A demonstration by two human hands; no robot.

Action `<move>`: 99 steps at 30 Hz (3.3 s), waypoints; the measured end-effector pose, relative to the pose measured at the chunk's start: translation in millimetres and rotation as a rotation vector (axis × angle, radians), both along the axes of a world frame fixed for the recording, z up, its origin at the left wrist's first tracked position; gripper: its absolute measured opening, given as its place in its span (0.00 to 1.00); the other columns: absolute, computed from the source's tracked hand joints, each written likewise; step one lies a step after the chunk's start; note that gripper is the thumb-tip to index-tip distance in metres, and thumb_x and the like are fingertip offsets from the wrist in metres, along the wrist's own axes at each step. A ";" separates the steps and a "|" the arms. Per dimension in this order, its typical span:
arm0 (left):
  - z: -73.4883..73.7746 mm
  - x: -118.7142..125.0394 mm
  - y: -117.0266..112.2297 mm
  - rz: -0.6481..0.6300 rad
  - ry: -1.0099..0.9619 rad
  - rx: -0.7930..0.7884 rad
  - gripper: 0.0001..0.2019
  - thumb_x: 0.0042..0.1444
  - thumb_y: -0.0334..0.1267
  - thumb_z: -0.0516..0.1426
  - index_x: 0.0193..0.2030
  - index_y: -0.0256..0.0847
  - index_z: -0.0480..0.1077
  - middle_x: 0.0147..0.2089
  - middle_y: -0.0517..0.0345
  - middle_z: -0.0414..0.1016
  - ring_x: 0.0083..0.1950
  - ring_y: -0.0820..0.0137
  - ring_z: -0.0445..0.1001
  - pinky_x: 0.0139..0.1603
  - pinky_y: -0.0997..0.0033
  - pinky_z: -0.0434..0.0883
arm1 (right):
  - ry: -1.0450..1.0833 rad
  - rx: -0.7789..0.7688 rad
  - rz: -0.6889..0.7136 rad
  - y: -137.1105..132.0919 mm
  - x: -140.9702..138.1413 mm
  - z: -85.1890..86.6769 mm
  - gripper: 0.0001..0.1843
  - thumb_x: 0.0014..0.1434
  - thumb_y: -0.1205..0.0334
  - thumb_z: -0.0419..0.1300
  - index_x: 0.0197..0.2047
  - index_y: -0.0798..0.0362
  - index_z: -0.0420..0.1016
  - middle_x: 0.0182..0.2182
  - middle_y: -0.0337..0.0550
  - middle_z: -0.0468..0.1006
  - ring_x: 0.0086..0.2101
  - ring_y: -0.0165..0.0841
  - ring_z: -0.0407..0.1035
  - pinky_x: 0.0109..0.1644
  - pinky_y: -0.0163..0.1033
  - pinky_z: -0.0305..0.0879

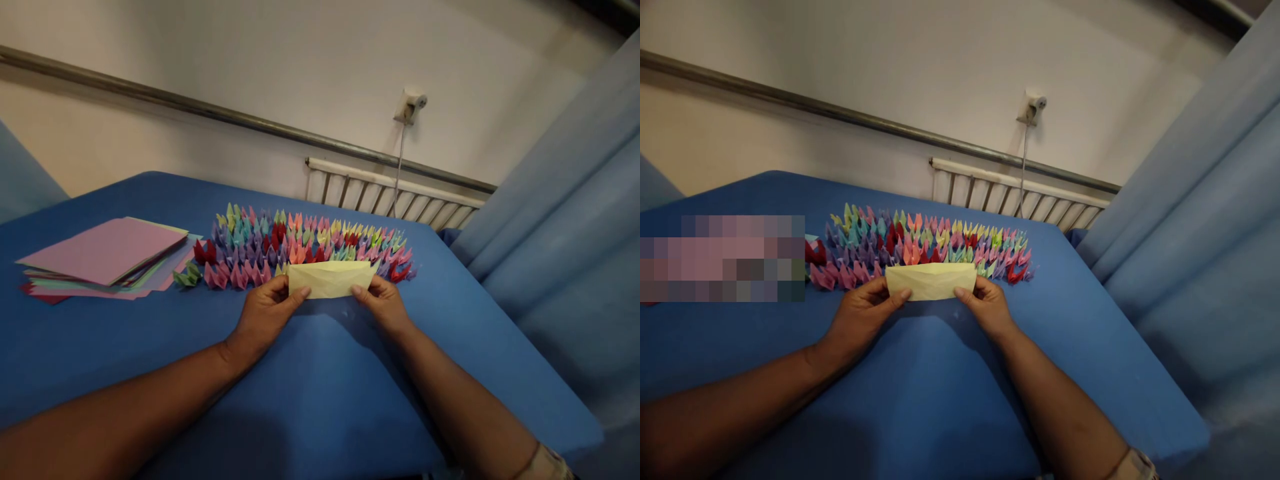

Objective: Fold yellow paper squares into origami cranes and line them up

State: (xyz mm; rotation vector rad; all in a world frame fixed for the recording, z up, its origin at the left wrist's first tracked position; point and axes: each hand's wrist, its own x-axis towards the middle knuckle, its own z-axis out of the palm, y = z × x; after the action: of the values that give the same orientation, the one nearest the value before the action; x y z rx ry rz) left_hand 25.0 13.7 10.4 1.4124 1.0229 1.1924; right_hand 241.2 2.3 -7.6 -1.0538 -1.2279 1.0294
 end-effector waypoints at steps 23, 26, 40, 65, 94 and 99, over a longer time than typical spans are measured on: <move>1.4 0.3 -9.2 -0.071 0.156 0.093 0.12 0.51 0.45 0.63 0.36 0.39 0.76 0.31 0.60 0.77 0.32 0.71 0.73 0.33 0.73 0.71 | -0.010 -0.082 0.162 -4.0 -9.2 -16.8 0.19 0.44 0.52 0.72 0.39 0.50 0.80 0.36 0.41 0.82 0.35 0.36 0.75 0.44 0.44 0.71; 0.5 -1.1 -9.9 -0.085 0.240 0.171 0.11 0.53 0.45 0.62 0.35 0.39 0.75 0.30 0.61 0.75 0.32 0.70 0.73 0.34 0.73 0.71 | -0.040 -0.073 0.183 -3.8 -8.7 -15.0 0.20 0.46 0.49 0.70 0.42 0.49 0.80 0.36 0.40 0.82 0.35 0.35 0.75 0.44 0.44 0.71; 0.5 0.0 -8.7 -0.204 0.372 0.352 0.07 0.56 0.42 0.60 0.34 0.40 0.72 0.47 0.55 0.75 0.48 0.65 0.74 0.55 0.63 0.70 | -0.130 -0.036 0.229 -10.4 -15.3 -13.0 0.14 0.50 0.51 0.67 0.36 0.51 0.81 0.30 0.38 0.78 0.30 0.32 0.70 0.38 0.39 0.68; -7.2 4.2 -9.5 -0.157 0.201 0.158 0.10 0.53 0.41 0.62 0.37 0.38 0.71 0.36 0.59 0.75 0.38 0.68 0.74 0.43 0.67 0.72 | -0.027 -0.032 0.370 -14.8 -9.9 -7.4 0.17 0.49 0.50 0.69 0.39 0.50 0.78 0.34 0.39 0.77 0.34 0.32 0.71 0.41 0.39 0.67; -7.4 5.2 -1.7 -0.202 0.232 -0.050 0.14 0.52 0.48 0.60 0.31 0.38 0.71 0.27 0.62 0.70 0.28 0.73 0.67 0.27 0.75 0.65 | -0.008 -0.139 0.246 -8.9 -15.5 -10.9 0.15 0.48 0.51 0.69 0.29 0.52 0.71 0.23 0.34 0.73 0.24 0.27 0.65 0.29 0.34 0.62; -9.7 4.9 0.9 -0.182 0.268 -0.049 0.12 0.54 0.46 0.59 0.36 0.38 0.73 0.31 0.60 0.74 0.31 0.71 0.72 0.32 0.73 0.69 | -0.060 -0.168 0.195 -2.6 -11.8 -14.3 0.12 0.48 0.54 0.67 0.27 0.52 0.71 0.20 0.33 0.71 0.21 0.26 0.63 0.27 0.33 0.60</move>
State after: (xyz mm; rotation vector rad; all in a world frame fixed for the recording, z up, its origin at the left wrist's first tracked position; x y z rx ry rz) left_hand 29.9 14.7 0.7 1.6189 1.0715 0.8562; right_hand 229.3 -0.3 -22.0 -1.1158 -1.3307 1.2770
